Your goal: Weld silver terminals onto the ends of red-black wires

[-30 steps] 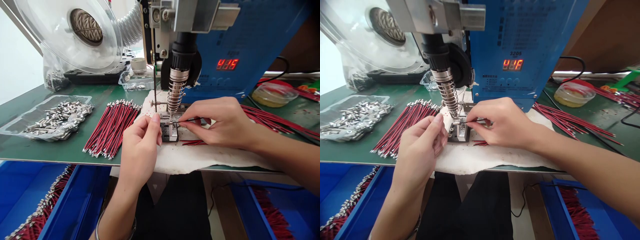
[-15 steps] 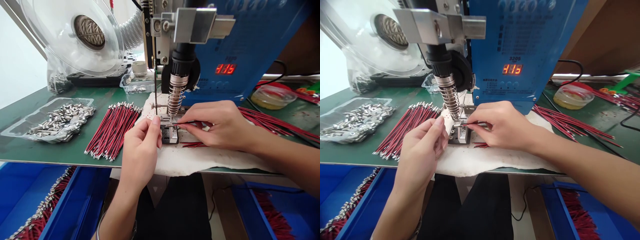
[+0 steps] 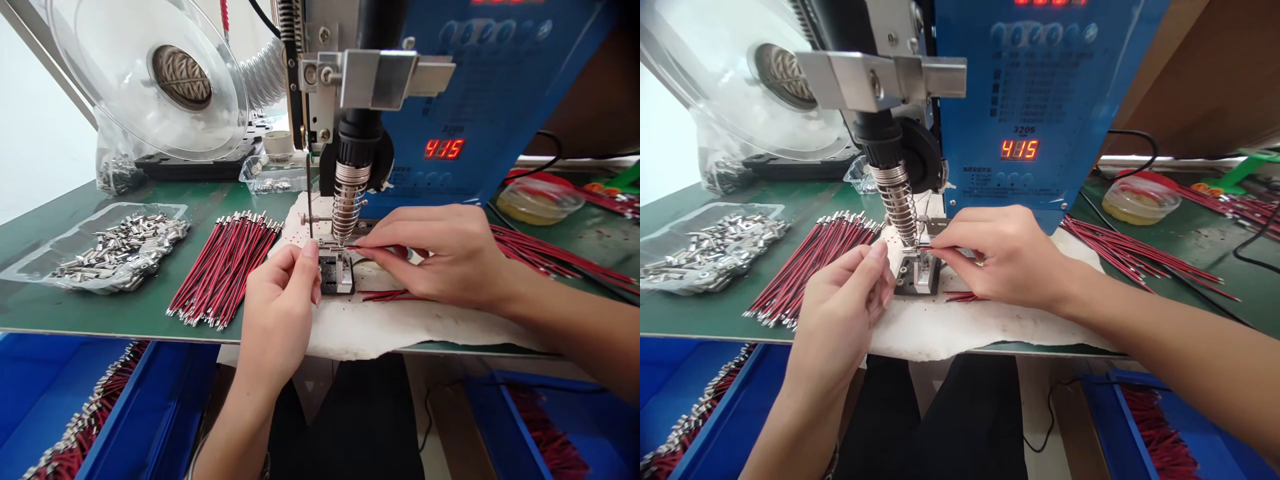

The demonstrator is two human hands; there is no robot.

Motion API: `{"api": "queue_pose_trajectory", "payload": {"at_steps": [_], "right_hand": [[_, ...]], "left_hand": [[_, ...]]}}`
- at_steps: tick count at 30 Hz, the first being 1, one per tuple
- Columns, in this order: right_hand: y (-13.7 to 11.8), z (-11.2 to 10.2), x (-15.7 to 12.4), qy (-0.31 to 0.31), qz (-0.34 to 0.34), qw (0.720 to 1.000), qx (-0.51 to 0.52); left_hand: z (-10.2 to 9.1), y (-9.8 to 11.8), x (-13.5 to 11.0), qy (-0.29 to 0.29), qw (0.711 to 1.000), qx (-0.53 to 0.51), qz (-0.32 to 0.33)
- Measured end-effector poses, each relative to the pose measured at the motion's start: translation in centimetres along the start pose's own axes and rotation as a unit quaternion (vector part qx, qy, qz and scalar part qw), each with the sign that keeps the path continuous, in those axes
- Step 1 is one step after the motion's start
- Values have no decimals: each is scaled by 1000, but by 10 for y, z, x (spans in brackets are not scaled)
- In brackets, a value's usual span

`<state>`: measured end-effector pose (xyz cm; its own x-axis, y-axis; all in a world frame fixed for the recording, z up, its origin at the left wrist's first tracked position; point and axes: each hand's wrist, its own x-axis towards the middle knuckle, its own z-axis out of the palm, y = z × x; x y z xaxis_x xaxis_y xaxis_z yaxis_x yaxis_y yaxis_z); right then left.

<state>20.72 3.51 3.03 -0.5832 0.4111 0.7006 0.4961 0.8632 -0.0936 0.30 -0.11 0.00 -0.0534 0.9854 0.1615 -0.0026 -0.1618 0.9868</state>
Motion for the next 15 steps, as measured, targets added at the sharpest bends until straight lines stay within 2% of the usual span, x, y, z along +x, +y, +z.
{"api": "queue_pose_trajectory", "payload": {"at_steps": [15], "right_hand": [[-2, 0, 1, 15, -2, 1000, -16]], "left_hand": [[-1, 0, -1, 4, 1000, 5, 0]]}}
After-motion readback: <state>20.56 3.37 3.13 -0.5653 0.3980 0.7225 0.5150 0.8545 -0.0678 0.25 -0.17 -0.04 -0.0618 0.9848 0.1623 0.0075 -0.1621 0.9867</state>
